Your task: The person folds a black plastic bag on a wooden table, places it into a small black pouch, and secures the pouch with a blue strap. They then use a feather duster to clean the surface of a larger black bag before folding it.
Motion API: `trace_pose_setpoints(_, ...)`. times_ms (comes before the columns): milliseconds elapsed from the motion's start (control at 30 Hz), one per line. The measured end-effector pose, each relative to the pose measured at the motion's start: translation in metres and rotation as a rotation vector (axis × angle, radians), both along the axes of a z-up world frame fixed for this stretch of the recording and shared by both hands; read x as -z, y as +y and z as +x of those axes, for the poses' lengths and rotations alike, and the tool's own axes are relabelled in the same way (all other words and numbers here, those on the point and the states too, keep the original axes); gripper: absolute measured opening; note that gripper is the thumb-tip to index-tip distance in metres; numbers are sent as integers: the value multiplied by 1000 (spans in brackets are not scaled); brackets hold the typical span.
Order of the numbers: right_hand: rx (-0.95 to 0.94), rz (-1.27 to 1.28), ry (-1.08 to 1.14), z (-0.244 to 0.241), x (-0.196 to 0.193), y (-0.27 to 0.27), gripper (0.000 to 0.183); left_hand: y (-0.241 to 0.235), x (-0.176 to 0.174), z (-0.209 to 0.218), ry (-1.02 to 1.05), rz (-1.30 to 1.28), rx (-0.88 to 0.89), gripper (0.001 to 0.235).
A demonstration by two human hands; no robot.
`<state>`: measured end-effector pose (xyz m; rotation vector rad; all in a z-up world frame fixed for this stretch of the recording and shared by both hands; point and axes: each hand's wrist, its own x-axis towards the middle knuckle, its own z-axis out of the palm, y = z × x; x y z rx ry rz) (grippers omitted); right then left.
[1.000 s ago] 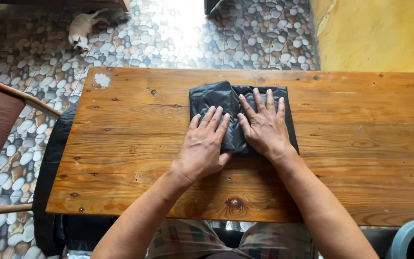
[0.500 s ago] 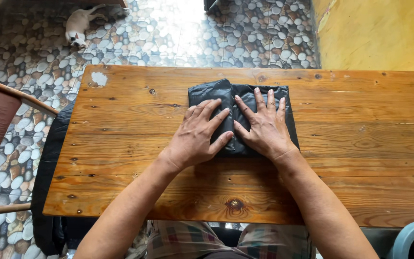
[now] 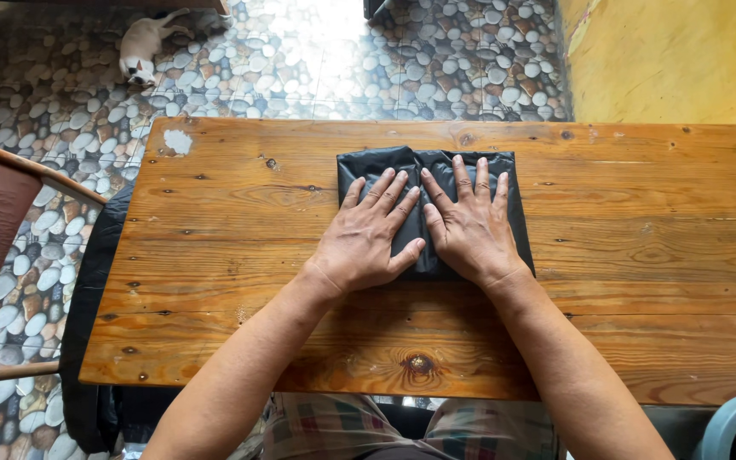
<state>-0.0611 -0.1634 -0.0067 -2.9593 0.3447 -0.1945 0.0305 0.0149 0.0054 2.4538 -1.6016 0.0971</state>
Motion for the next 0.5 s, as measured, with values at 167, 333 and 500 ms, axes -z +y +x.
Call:
trace_pose_setpoints(167, 16, -1, -3, 0, -2, 2, 57, -3, 3, 1, -7, 26, 6, 80)
trace_pose_setpoints(333, 16, 89, -47, -6, -11, -1, 61, -7, -1, 1, 4, 80, 0, 81)
trace_pose_setpoints(500, 318, 326, -207, -31, -34, -32, 72, -7, -5, 0, 22, 108, -9, 81)
